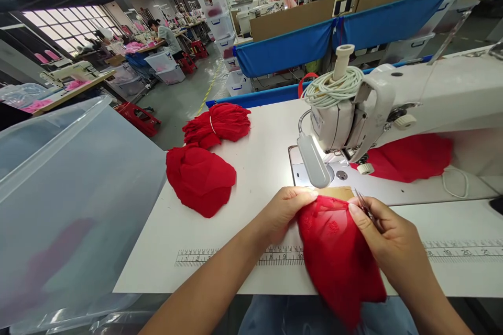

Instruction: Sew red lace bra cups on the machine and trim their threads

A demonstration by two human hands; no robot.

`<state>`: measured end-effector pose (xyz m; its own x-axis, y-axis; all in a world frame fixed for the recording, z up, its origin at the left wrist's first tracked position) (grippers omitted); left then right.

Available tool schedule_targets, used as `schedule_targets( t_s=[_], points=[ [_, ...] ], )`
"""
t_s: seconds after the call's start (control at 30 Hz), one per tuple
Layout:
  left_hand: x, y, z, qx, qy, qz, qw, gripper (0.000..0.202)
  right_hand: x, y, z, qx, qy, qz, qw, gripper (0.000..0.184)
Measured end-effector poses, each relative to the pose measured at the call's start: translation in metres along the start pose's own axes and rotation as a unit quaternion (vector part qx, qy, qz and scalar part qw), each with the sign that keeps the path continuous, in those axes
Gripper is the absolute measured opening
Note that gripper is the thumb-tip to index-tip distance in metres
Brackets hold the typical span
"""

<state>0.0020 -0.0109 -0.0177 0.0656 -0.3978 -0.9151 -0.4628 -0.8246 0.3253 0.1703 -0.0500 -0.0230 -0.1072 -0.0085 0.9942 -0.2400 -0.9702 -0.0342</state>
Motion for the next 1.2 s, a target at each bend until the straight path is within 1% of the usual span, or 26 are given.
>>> schedule_targets(
  t_s=[0.07, 0.2, 0.3, 0.33, 0.37, 0.43, 0.5, 0.63, 0.7, 0.73, 0.8, 0.93, 1.03, 1.13, 1.2],
  points=[
    [0.000, 0.000, 0.000, 0.001, 0.006, -0.005, 1.000, 0.031, -0.001, 0.000, 0.000, -0.001, -0.003, -0.001, 1.000, 0.024],
    [0.000, 0.000, 0.000, -0.011, -0.029, 0.004, 1.000, 0.025, -0.001, 0.002, -0.001, 0.001, 0.006, 0.001, 1.000, 0.024],
    [0.000, 0.000, 0.000, -0.013, -0.026, 0.001, 1.000, 0.030, -0.003, 0.002, 0.000, -0.020, 0.037, -0.005, 0.999, 0.025],
    [0.001, 0.000, 0.000, -0.010, -0.018, -0.001, 1.000, 0.030, -0.005, 0.002, 0.000, -0.018, 0.052, -0.001, 0.998, 0.026],
    [0.002, 0.000, 0.000, -0.003, -0.010, -0.003, 1.000, 0.030, -0.007, 0.001, 0.000, -0.015, 0.073, 0.015, 0.997, 0.027],
    [0.003, 0.000, 0.000, 0.012, 0.005, -0.004, 1.000, 0.031, -0.012, 0.000, 0.001, -0.013, 0.132, 0.079, 0.988, 0.034],
    [0.004, 0.000, 0.000, 0.021, 0.016, -0.006, 1.000, 0.032, -0.016, 0.001, 0.001, -0.022, 0.199, 0.163, 0.966, 0.042],
    [0.002, 0.001, -0.001, 0.019, 0.022, -0.008, 1.000, 0.034, -0.011, 0.010, -0.004, -0.042, 0.312, 0.294, 0.903, 0.036],
    [0.001, 0.001, -0.001, 0.020, 0.021, -0.008, 1.000, 0.035, -0.005, 0.013, -0.008, -0.048, 0.355, 0.330, 0.873, 0.033],
    [0.001, 0.000, -0.001, 0.021, 0.019, -0.008, 1.000, 0.035, -0.003, 0.014, -0.009, -0.051, 0.371, 0.339, 0.863, 0.033],
    [0.001, 0.000, -0.001, 0.019, 0.017, -0.008, 1.000, 0.035, 0.001, 0.014, -0.011, -0.052, 0.386, 0.343, 0.855, 0.031],
    [0.002, 0.000, 0.000, 0.011, 0.009, -0.003, 1.000, 0.033, 0.002, 0.013, -0.012, -0.048, 0.394, 0.340, 0.853, 0.030],
    [0.001, 0.001, 0.000, 0.007, 0.000, 0.002, 1.000, 0.032, 0.000, 0.014, -0.011, -0.050, 0.391, 0.330, 0.858, 0.030],
    [0.000, 0.001, -0.001, 0.007, -0.003, 0.003, 1.000, 0.032, -0.004, 0.014, -0.010, -0.044, 0.373, 0.293, 0.879, 0.032],
    [0.000, 0.001, -0.001, 0.008, -0.001, 0.003, 1.000, 0.032, -0.007, 0.012, -0.009, -0.044, 0.343, 0.244, 0.906, 0.034]
  ],
)
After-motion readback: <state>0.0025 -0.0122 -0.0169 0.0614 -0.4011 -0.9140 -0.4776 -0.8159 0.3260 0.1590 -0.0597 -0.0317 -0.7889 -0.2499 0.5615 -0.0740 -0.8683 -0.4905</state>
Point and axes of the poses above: each hand's wrist, its own y-axis away from the middle knuckle, its own z-axis out of the back of the hand, x = y × z, the point moved 2 cm from there along -y, towards the middle knuckle, and after that the axes turned 12 degrees about -y, right-handed, at the moved point
